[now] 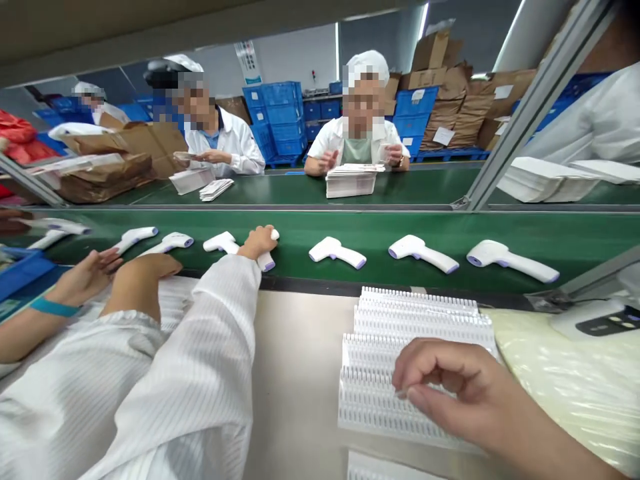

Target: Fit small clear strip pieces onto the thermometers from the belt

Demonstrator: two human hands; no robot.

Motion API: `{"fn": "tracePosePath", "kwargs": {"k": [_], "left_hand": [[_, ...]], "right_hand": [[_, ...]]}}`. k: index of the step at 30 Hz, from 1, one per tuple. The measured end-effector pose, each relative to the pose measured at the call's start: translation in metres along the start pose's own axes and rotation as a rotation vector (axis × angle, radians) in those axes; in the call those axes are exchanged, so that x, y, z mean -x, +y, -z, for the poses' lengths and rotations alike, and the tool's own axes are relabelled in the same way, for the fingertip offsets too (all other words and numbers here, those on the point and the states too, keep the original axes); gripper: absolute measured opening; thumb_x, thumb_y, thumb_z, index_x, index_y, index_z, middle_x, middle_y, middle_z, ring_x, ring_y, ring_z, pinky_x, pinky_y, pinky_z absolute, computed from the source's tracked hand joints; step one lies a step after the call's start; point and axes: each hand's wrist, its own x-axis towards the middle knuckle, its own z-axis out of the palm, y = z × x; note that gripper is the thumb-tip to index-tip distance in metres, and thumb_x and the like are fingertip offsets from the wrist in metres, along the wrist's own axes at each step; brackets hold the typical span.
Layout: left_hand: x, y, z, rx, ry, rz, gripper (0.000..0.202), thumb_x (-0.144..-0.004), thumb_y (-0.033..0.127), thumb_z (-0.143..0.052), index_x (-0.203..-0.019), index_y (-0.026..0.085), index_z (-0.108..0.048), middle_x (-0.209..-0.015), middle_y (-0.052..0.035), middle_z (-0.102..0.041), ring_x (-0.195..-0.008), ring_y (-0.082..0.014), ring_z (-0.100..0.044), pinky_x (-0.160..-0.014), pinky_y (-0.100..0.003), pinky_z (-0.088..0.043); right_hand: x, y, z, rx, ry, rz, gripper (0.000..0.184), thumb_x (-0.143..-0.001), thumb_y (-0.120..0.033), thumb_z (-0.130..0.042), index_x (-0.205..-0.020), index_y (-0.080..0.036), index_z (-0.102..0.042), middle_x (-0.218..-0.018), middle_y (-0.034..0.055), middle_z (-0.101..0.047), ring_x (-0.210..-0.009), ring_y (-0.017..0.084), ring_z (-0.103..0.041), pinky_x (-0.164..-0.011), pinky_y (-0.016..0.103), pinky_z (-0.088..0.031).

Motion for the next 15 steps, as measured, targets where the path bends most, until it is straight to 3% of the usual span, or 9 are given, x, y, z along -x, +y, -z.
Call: {"fn": "tracePosePath", "kwargs": {"k": [2, 4, 7, 9, 11, 13, 15], "left_hand": [[0.004, 0.018, -0.001, 0.066, -0.015, 0.026, 0.040, -0.094, 0.032, -0.067, -0.130, 0.016, -0.058, -0.133, -0.0129, -0.057, -0.119, -0.0287, -0.059, -0.102, -0.050, -0.051], [0.023, 0.046, -0.010, 0.161, -0.046, 0.030, 0.044, -0.092, 0.022, -0.062, -0.135, 0.017, -0.051, -0.130, -0.0128, -0.057, -0.113, -0.0276, -0.061, -0.094, -0.045, -0.054], [0.083, 0.098, -0.033, 0.361, -0.193, -0.056, 0.051, -0.088, 0.018, -0.052, -0.137, 0.026, -0.041, -0.124, -0.0075, -0.059, -0.097, -0.0225, -0.067, -0.079, -0.036, -0.056], [0.135, 0.132, -0.046, 0.680, -0.420, -0.142, 0.046, -0.087, 0.026, -0.056, -0.131, 0.029, -0.044, -0.124, -0.0050, -0.059, -0.092, -0.0205, -0.067, -0.074, -0.032, -0.054], [0.180, 0.160, -0.054, 0.930, -0.612, -0.140, 0.045, -0.086, 0.033, -0.062, -0.128, 0.031, -0.046, -0.108, -0.0023, -0.059, -0.083, -0.0178, -0.062, -0.070, -0.029, -0.049], [0.211, 0.181, -0.058, 1.004, -0.681, -0.105, 0.047, -0.086, 0.038, -0.066, -0.128, 0.031, -0.047, -0.094, 0.0002, -0.056, -0.075, -0.0158, -0.055, -0.068, -0.028, -0.045], [0.226, 0.193, -0.059, 0.994, -0.672, -0.079, 0.049, -0.086, 0.038, -0.066, -0.130, 0.031, -0.046, -0.087, 0.0013, -0.053, -0.073, -0.0158, -0.052, -0.068, -0.028, -0.042]], "right_hand": [[-0.004, -0.001, 0.007, -0.087, 0.131, 0.062, 0.013, -0.084, -0.032, -0.078, -0.073, -0.026, -0.077, -0.080, 0.0057, -0.075, -0.073, 0.021, -0.068, -0.065, 0.032, -0.056], [-0.009, -0.003, 0.013, -0.171, 0.252, 0.111, 0.015, -0.083, -0.036, -0.081, -0.072, -0.027, -0.078, -0.081, 0.0050, -0.074, -0.077, 0.021, -0.069, -0.068, 0.032, -0.057], [-0.017, -0.006, 0.020, -0.258, 0.405, 0.162, 0.014, -0.082, -0.039, -0.084, -0.073, -0.028, -0.079, -0.088, 0.0043, -0.074, -0.084, 0.021, -0.068, -0.074, 0.034, -0.057], [-0.020, -0.008, 0.024, -0.286, 0.452, 0.189, 0.013, -0.080, -0.039, -0.085, -0.074, -0.028, -0.080, -0.094, 0.0040, -0.074, -0.085, 0.020, -0.067, -0.075, 0.034, -0.056], [-0.021, -0.011, 0.026, -0.302, 0.464, 0.215, 0.012, -0.079, -0.037, -0.086, -0.074, -0.028, -0.080, -0.097, 0.0038, -0.073, -0.083, 0.019, -0.066, -0.077, 0.035, -0.056], [-0.020, -0.014, 0.027, -0.307, 0.475, 0.236, 0.012, -0.077, -0.036, -0.086, -0.073, -0.027, -0.080, -0.097, 0.0042, -0.072, -0.083, 0.019, -0.065, -0.076, 0.035, -0.056], [-0.018, -0.017, 0.028, -0.293, 0.503, 0.257, 0.012, -0.076, -0.035, -0.085, -0.071, -0.026, -0.078, -0.097, 0.0048, -0.071, -0.087, 0.021, -0.065, -0.072, 0.035, -0.057]]}}
